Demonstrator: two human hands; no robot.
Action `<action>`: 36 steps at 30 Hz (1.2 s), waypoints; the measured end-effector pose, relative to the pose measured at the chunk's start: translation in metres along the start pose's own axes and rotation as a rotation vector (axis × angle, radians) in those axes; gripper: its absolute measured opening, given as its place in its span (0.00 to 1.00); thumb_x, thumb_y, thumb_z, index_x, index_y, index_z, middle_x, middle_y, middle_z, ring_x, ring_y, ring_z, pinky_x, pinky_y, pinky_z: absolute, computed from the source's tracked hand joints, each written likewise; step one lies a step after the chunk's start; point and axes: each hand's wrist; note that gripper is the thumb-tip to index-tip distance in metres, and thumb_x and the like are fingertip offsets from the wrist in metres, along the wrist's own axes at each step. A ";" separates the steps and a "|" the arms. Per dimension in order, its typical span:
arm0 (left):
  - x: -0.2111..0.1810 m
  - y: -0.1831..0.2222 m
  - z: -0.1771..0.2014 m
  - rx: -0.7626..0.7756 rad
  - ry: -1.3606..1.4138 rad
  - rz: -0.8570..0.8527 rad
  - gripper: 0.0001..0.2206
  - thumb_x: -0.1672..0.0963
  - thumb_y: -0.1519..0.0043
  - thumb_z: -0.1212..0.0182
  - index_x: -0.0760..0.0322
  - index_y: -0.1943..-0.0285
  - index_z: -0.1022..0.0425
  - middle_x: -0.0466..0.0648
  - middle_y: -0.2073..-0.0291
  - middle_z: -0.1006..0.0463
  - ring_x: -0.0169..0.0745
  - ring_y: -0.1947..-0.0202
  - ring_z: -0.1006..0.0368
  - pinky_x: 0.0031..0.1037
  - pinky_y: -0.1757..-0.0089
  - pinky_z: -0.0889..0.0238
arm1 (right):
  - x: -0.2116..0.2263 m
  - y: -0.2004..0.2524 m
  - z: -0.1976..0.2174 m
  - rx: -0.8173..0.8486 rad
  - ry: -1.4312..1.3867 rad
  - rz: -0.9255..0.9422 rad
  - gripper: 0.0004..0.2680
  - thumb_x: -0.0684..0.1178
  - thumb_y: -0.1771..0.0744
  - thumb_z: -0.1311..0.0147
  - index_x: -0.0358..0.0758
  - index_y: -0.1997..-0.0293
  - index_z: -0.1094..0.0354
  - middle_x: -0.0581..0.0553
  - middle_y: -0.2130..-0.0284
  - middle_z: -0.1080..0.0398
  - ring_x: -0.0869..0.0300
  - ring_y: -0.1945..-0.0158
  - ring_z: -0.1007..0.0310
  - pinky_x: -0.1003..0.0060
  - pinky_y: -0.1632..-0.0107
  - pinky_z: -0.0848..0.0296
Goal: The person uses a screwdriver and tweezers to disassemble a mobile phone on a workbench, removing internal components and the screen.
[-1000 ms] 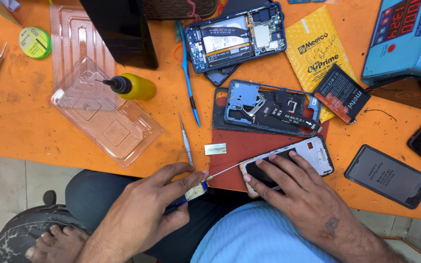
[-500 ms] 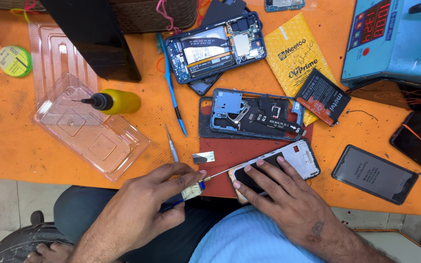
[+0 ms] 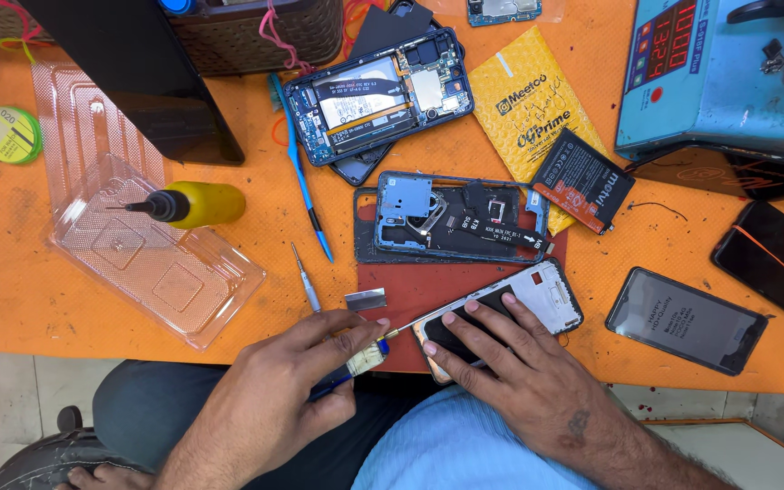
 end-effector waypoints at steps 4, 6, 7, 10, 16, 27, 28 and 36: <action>-0.005 -0.003 -0.005 -0.038 -0.067 -0.070 0.29 0.59 0.52 0.31 0.56 0.36 0.26 0.53 0.41 0.24 0.55 0.46 0.24 0.39 0.51 0.29 | -0.001 0.002 -0.001 0.008 -0.011 -0.006 0.21 0.50 0.34 0.53 0.50 0.30 0.41 0.42 0.35 0.42 0.48 0.29 0.47 0.40 0.28 0.53; -0.006 -0.003 -0.006 -0.037 -0.074 -0.077 0.29 0.59 0.51 0.31 0.56 0.36 0.26 0.52 0.40 0.25 0.56 0.45 0.25 0.39 0.50 0.29 | -0.001 0.001 -0.001 0.002 -0.010 0.001 0.21 0.50 0.34 0.52 0.50 0.31 0.41 0.42 0.35 0.42 0.48 0.29 0.47 0.40 0.29 0.52; -0.006 -0.002 -0.006 -0.031 -0.068 -0.087 0.30 0.59 0.51 0.31 0.56 0.35 0.27 0.53 0.40 0.25 0.56 0.45 0.25 0.40 0.50 0.29 | -0.001 0.001 -0.002 -0.001 -0.009 0.005 0.21 0.50 0.34 0.52 0.50 0.31 0.41 0.41 0.35 0.42 0.47 0.29 0.47 0.40 0.29 0.52; -0.003 -0.007 -0.011 -0.027 -0.062 -0.112 0.31 0.59 0.52 0.31 0.55 0.34 0.27 0.52 0.39 0.26 0.56 0.44 0.26 0.40 0.50 0.29 | -0.001 -0.001 -0.001 -0.055 -0.007 0.028 0.20 0.49 0.34 0.52 0.49 0.31 0.40 0.41 0.33 0.43 0.47 0.29 0.47 0.41 0.28 0.51; 0.001 -0.012 -0.022 -0.043 -0.068 -0.126 0.32 0.57 0.48 0.32 0.51 0.30 0.28 0.51 0.37 0.26 0.54 0.42 0.26 0.39 0.49 0.29 | -0.001 0.001 0.003 -0.013 -0.029 0.016 0.20 0.50 0.32 0.51 0.47 0.29 0.40 0.42 0.33 0.43 0.48 0.29 0.46 0.40 0.28 0.51; -0.013 -0.017 -0.015 -0.034 -0.059 -0.069 0.29 0.59 0.51 0.33 0.54 0.36 0.26 0.52 0.40 0.25 0.54 0.43 0.26 0.39 0.50 0.29 | -0.004 0.001 0.001 -0.039 -0.035 0.018 0.21 0.50 0.34 0.51 0.49 0.30 0.39 0.44 0.34 0.42 0.48 0.29 0.46 0.41 0.29 0.50; -0.014 -0.018 -0.015 -0.037 -0.062 -0.077 0.29 0.59 0.51 0.33 0.55 0.36 0.26 0.52 0.40 0.25 0.54 0.42 0.26 0.39 0.50 0.29 | -0.004 0.001 0.001 -0.041 -0.036 0.018 0.21 0.50 0.34 0.51 0.49 0.30 0.39 0.44 0.33 0.42 0.48 0.29 0.46 0.41 0.29 0.50; -0.014 -0.022 -0.016 -0.031 -0.080 -0.118 0.29 0.59 0.51 0.33 0.58 0.36 0.26 0.52 0.41 0.24 0.55 0.40 0.28 0.40 0.48 0.31 | -0.005 0.003 -0.002 -0.057 -0.047 0.015 0.20 0.51 0.33 0.51 0.50 0.30 0.39 0.45 0.33 0.42 0.49 0.29 0.45 0.42 0.29 0.50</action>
Point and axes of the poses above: each hand's wrist, its own y-axis away from the middle knuckle, its own z-axis out of the back of the hand, x = y × z
